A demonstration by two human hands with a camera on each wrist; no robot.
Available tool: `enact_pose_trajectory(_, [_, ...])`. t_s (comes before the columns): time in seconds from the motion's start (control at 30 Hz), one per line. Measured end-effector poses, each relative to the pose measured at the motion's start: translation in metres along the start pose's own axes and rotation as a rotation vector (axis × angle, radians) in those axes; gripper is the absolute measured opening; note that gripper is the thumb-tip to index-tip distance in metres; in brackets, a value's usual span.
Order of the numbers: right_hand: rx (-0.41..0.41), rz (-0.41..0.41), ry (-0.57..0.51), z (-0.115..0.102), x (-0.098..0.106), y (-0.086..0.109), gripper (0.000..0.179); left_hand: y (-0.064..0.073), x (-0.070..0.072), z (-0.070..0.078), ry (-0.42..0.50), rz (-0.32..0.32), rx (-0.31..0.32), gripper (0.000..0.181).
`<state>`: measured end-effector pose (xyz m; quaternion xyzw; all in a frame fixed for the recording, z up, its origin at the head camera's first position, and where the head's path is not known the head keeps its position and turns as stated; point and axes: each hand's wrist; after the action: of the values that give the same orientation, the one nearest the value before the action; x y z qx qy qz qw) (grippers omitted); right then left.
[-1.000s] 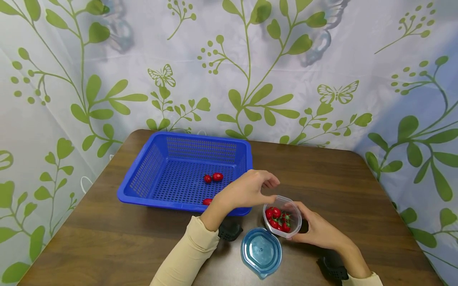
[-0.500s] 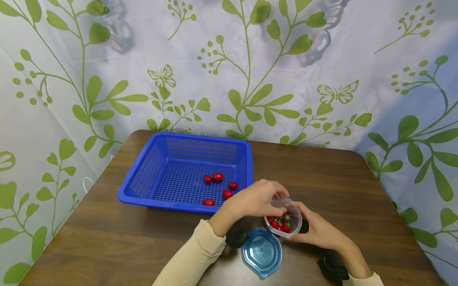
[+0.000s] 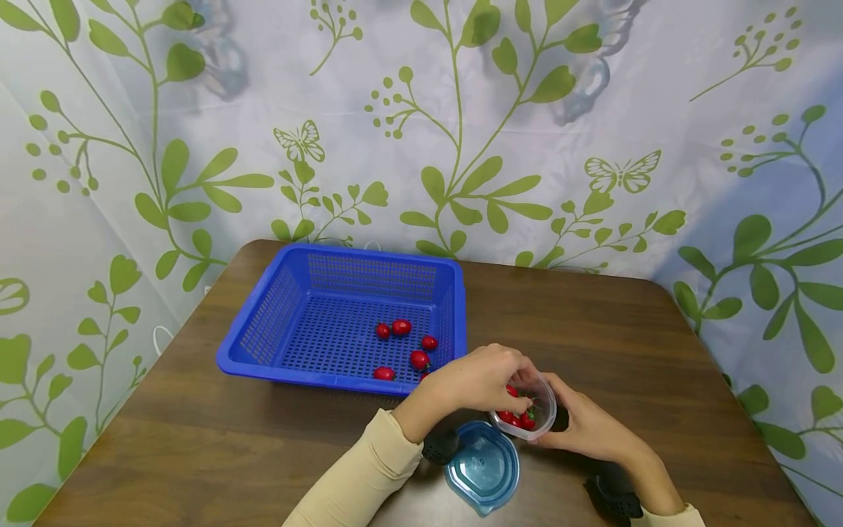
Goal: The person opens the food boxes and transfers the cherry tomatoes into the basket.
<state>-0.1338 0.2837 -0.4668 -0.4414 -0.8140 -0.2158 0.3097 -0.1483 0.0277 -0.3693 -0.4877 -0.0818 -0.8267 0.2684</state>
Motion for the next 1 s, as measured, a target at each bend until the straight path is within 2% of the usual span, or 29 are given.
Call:
enact_pose_trajectory(0.17, [-0.016,0.005,0.011,-0.001,0.000,0.001,0.086,-0.001,-0.004,0.001,-0.040,-0.018,0.014,0.038])
enact_pose_trajectory(0.53, [0.015,0.019,0.017,0.000,0.000,0.000,0.084,-0.005,-0.011,0.004,-0.125,-0.042,0.015,0.036])
enact_pose_trajectory(0.67, [0.022,0.018,0.008,0.000,-0.001,0.000,0.083,-0.006,-0.014,0.006,-0.179,-0.054,0.015,0.032])
enact_pose_trajectory(1.0, [0.047,0.005,-0.018,0.001,-0.001,0.001,0.080,-0.008,-0.021,0.010,-0.232,-0.091,0.021,0.018])
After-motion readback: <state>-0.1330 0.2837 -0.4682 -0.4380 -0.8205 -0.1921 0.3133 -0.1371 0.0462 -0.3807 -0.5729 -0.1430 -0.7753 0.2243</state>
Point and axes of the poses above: each hand's wrist, its own y-axis away from the middle knuckle, its own x-axis out of the back of the hand, z = x × y, and after that the axes turned 9 degrees about -x, right-handed
